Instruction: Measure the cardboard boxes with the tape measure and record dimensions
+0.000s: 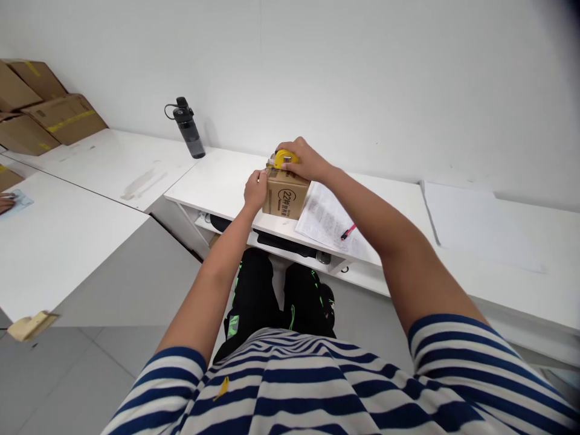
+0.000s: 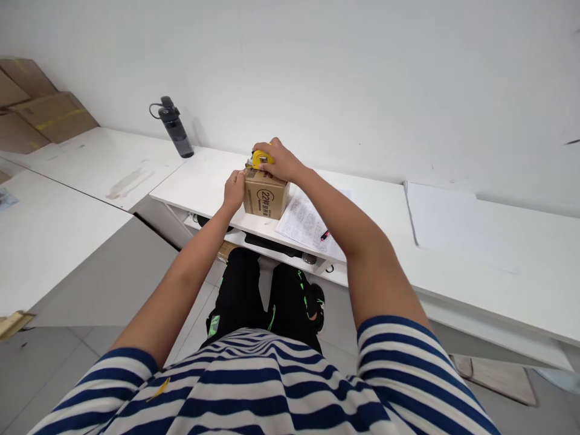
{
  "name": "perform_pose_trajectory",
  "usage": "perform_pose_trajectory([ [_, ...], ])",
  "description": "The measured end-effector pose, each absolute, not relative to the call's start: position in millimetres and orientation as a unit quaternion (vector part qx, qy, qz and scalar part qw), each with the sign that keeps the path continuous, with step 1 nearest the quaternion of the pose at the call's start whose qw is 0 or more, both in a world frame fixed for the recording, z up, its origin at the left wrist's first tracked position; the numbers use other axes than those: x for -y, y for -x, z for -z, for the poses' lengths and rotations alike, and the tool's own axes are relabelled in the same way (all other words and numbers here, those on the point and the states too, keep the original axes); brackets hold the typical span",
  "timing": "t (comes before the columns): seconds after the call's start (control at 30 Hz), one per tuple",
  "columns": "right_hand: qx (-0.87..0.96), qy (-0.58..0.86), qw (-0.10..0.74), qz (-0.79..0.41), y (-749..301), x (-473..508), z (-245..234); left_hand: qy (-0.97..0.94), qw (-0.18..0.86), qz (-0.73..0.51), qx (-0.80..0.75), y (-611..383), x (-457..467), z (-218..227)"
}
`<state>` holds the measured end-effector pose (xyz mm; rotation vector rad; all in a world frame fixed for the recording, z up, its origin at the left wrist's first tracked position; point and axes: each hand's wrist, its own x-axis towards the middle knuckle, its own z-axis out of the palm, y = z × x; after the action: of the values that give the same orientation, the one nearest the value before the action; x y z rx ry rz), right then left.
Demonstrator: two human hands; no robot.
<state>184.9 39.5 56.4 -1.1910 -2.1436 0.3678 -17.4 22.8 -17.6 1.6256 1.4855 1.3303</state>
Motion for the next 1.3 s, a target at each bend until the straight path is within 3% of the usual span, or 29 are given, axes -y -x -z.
perform_pose_trajectory([
  [0.17,0.815,0.47,0.318,-0.118,-264.8,-10.1,-47.1,-0.615,0.272,-0.464,-0.576,16.0,-18.3,10.1],
  [0.33,0.811,0.523,0.235,-0.118,-301.6,10.4,-25.6,-0.612,0.272,-0.475,-0.571,17.1,-18.0,7.6],
  [0.47,0.779,0.544,0.296,-0.099,-296.9,8.2,-38.6,-0.612,0.279,-0.472,-0.57,19.4,-16.2,8.0],
  [0.67,0.791,0.452,0.402,-0.093,-233.8,-19.9,-83.6,-0.592,0.324,-0.491,-0.551,19.3,-15.8,12.0],
  [0.87,0.835,0.44,0.293,-0.149,-141.0,-59.7,-75.5,-0.584,0.333,-0.49,-0.555,25.3,-15.0,13.0],
  [1.3,0.855,0.433,0.252,-0.136,-140.1,-61.8,-68.7,-0.612,0.302,-0.454,-0.573,18.6,-10.4,8.4],
])
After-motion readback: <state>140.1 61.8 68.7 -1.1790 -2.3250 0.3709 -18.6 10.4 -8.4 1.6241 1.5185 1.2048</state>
